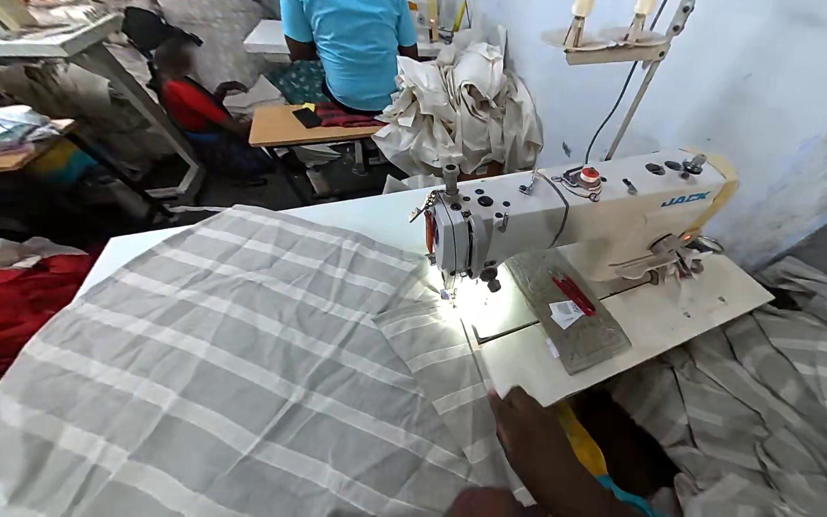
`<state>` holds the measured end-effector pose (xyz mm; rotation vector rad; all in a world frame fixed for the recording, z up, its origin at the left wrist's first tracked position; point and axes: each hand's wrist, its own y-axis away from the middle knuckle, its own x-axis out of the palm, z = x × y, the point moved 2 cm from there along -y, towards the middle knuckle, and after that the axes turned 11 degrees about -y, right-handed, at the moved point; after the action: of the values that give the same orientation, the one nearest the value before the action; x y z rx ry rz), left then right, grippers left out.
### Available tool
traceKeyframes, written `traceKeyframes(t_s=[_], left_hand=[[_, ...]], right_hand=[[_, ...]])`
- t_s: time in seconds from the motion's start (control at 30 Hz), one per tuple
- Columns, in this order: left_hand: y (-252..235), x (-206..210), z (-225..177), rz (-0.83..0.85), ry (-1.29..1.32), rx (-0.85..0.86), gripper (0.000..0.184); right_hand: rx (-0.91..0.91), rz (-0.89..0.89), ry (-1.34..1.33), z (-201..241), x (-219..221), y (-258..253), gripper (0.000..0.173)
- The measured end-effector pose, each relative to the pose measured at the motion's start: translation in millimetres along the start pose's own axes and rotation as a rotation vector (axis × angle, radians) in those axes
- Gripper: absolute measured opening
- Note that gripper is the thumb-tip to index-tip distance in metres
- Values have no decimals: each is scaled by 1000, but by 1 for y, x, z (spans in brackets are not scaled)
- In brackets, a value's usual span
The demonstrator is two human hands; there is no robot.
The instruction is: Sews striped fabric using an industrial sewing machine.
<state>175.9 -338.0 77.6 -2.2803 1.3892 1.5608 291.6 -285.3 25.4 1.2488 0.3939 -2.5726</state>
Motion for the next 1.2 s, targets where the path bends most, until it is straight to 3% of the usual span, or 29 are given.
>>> traceKeyframes(t_s=[0.07,0.1,0.17,0.23,0.3,0.37,0.43,0.5,0.6,0.67,0.73,0.83,0.97,1.03,1.13,1.2], left_hand=[[-6,-41,29,-211,40,65,49],[-17,-62,48,-329,70,9,47],[-48,-84,87,-554,9,-277,40],[-75,-73,123,-681,-74,-512,62],[-84,-54,140,-776,-170,-594,80],[-85,-47,140,-775,-227,-603,88],[-85,-45,140,-735,-268,-612,89],[-86,-49,142,-737,-275,-609,86],[-88,-54,144,-730,-251,-617,84],[-87,-51,142,-727,-267,-625,86],[-84,-46,138,-714,-268,-620,87],[-84,-48,141,-716,-276,-597,84],[-94,-76,164,-757,-232,-607,77],[-94,-88,169,-769,-261,-634,83],[-66,-91,180,-947,-429,-648,94],[-25,-75,194,-1039,-440,-729,92]], right_hand=[[40,82,-122,7,-11,31,32],[71,104,-122,10,-14,41,27],[82,175,-89,12,-15,54,31],[91,282,-96,9,-23,59,31],[64,335,-95,-9,-44,52,25],[110,181,-52,-48,-78,30,25],[130,-167,116,-93,-119,-3,30],[116,-390,242,-145,-150,-36,41],[27,-488,284,-215,-148,-59,39],[-8,-487,264,-231,-139,-64,36],[-20,-537,275,-230,-136,-61,34],[-13,-655,324,-229,-135,-54,45],[36,-697,305,-233,-139,-55,49],[-25,-704,280,-225,-137,-52,44],[-184,-540,161,-173,-112,-38,42],[-342,-302,22,-115,-75,-24,43]])
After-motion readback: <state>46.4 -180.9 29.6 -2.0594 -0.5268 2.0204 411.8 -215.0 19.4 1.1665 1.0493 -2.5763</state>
